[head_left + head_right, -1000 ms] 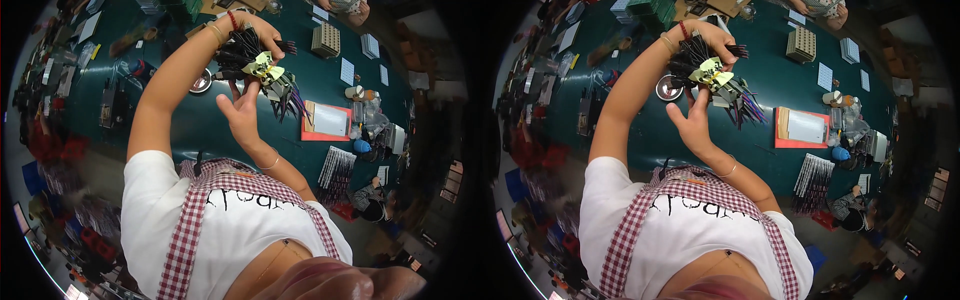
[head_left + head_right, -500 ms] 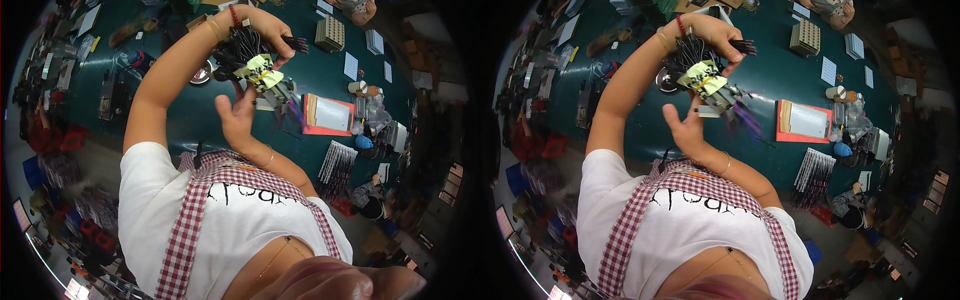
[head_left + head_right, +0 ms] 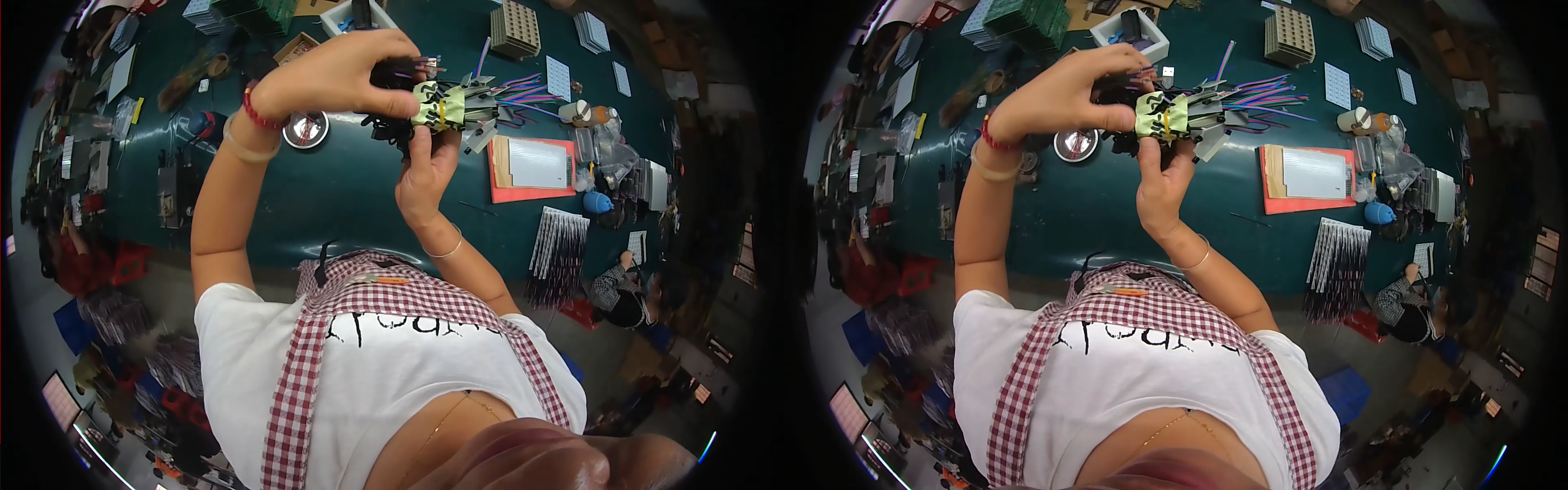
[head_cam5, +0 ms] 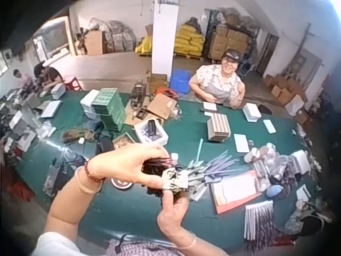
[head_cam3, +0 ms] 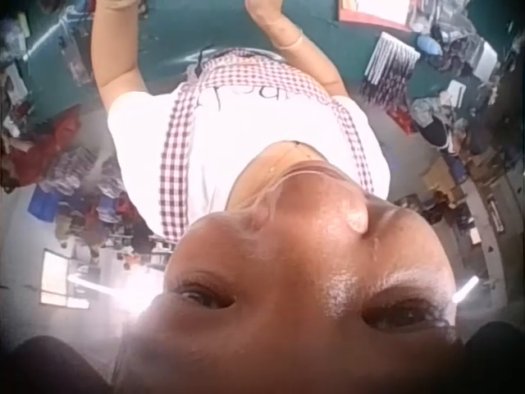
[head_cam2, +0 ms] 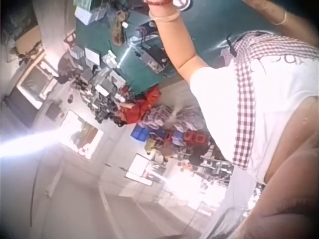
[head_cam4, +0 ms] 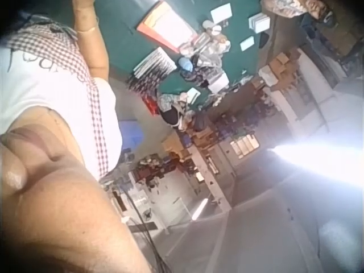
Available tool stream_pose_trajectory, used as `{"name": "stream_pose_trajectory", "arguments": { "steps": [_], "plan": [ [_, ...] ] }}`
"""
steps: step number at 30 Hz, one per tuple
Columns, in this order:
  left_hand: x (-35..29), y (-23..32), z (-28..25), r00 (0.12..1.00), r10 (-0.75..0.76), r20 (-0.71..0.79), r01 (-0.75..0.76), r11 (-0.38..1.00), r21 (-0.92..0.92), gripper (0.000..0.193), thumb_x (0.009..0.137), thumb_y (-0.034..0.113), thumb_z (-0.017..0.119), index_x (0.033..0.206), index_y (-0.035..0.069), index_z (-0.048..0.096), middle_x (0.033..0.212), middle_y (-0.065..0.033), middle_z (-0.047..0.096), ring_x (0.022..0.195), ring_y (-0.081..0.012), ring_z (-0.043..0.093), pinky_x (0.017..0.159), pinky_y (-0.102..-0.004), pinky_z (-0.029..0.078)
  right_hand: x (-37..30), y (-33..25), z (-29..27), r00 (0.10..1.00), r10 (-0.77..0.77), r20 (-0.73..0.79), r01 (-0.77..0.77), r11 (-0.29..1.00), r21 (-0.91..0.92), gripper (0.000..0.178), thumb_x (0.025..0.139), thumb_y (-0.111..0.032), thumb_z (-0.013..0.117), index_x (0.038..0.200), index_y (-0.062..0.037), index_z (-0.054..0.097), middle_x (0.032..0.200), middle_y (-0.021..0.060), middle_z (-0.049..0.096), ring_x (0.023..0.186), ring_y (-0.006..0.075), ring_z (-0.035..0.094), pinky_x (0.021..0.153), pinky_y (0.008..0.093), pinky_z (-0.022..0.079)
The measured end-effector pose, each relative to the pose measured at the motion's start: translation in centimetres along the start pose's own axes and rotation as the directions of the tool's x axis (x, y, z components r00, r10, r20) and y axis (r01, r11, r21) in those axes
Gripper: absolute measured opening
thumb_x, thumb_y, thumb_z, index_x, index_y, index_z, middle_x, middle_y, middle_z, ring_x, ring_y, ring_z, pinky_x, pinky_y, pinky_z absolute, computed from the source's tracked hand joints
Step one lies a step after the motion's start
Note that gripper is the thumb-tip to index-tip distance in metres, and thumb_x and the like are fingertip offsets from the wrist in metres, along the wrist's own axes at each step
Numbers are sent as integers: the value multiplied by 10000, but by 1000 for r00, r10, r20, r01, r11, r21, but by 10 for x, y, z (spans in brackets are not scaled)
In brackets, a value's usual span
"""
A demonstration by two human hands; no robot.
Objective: The person solders black wires and red wires onto circular LED circuit boards using a handheld soldering iron.
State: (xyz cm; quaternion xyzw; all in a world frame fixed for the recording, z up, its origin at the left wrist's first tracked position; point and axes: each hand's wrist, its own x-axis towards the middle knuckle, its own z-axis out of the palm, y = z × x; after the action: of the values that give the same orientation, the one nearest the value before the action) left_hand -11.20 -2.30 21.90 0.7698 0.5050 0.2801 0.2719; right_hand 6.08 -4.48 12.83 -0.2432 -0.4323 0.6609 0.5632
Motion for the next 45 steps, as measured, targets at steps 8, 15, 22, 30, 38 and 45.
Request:
{"name": "stream_pose_trajectory", "arguments": {
  "steps": [8,15,22,30,38,45],
  "plan": [
    [-11,4,26,982,-116,-150,130,988,84,546,718,296,715,1110,-35,528,1070,-140,535,942,-263,570,814,-333,457,2,8,-4,999,-4,-34,4,1000,0,321,912,-117,555,1192,-24,430,1056,21,521,898,96,500,802,237,414],
    [7,-13,42,962,-228,-154,239,969,60,414,724,295,701,938,-42,591,820,-127,590,757,-206,581,682,-304,462,3,3,-1,978,187,-98,-165,967,195,338,916,-138,540,1200,0,421,1041,48,553,892,107,550,696,247,491],
    [25,-34,49,908,-414,68,418,906,-70,375,729,332,707,837,-15,616,677,-76,590,627,-121,538,591,-274,445,0,22,-19,964,256,-76,-231,942,243,342,910,-127,548,1203,2,428,1054,63,567,868,117,569,723,262,487],
    [40,-57,56,839,-476,263,529,825,-196,365,741,343,699,834,-6,652,703,-27,603,630,-99,528,585,-243,421,-6,23,-25,954,299,-14,-285,922,262,322,906,-120,558,1185,3,455,1064,52,569,896,106,545,795,256,444],
    [42,-75,66,806,-498,319,580,771,-263,361,733,349,712,850,12,664,704,0,596,611,-73,509,540,-215,381,-8,32,-35,934,347,-83,-320,918,233,317,880,-68,585,1174,16,500,1035,33,583,860,82,541,760,239,443],
    [40,-81,70,774,-523,358,623,730,-280,365,727,349,721,856,11,670,695,6,606,589,-72,524,520,-203,381,-10,36,-36,929,352,-117,-328,927,181,259,875,-66,576,1120,10,537,991,37,590,826,107,557,681,277,461]
  ]
}}
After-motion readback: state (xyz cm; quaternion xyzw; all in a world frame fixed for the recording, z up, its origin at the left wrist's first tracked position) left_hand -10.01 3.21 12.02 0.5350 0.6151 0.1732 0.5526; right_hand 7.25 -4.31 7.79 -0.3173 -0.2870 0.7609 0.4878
